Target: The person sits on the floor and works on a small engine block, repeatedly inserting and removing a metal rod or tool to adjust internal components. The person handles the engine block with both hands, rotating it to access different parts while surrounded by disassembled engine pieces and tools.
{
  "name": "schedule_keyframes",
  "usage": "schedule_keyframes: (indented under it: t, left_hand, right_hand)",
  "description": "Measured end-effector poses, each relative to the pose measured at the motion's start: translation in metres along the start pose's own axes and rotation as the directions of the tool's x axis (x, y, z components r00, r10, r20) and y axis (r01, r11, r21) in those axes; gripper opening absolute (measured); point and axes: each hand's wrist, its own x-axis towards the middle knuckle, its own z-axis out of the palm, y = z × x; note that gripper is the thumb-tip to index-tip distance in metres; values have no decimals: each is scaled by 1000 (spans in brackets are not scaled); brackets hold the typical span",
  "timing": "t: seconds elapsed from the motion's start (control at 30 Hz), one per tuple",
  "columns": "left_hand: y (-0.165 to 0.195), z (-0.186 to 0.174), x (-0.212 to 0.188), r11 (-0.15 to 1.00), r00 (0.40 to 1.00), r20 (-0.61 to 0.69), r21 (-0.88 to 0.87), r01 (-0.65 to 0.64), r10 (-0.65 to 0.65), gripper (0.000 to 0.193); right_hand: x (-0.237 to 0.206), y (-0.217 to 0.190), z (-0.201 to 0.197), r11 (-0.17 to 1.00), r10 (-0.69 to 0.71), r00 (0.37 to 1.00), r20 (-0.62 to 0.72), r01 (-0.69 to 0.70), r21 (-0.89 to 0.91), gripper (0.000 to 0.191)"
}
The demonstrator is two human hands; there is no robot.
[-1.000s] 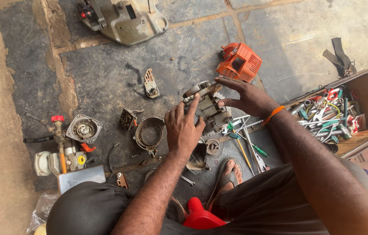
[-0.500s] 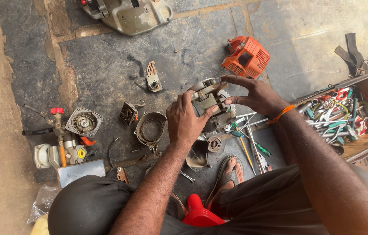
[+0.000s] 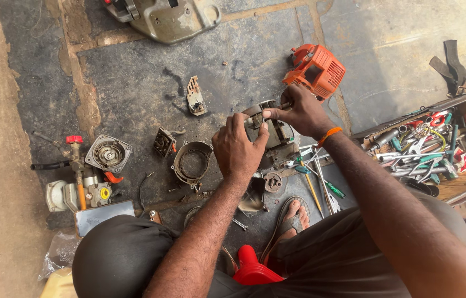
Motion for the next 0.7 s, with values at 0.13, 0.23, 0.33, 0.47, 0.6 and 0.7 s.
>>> schedule_keyframes:
  t: [0.13,0.23,0.33,0.47,0.6,0.7]
  left_hand:
    - [0,-4,5,999,999,22,-25,31,-31,44]
    - [-3,-9,4,992,998,50,-119,31,-25,46]
    - [-4,-9,5,985,993,80,-140,97,-86,48]
    - [-2,-1,8,998,999,-21,-60,31,-32,44]
    - [-5,9,7,998,999,-26,-48,45,-46,36]
    - [-8,14,6,996,998,-27,-64,62,-64,28]
  right_hand:
    - [-3,-10,6,984,161,987,8,-160,-78,81]
    - [-12,-9,9,999,36,994,-104,-39,-29,83]
    - [-17,-4,8,995,4,997,-74,3,95,85]
    - [-7,-7,0,971,167,983,74,-177,161,88]
    - [10,-27,-5,937,347,912,219,-344,-55,86]
    - [15,-47,4,860,459,865,203,-375,-346,90]
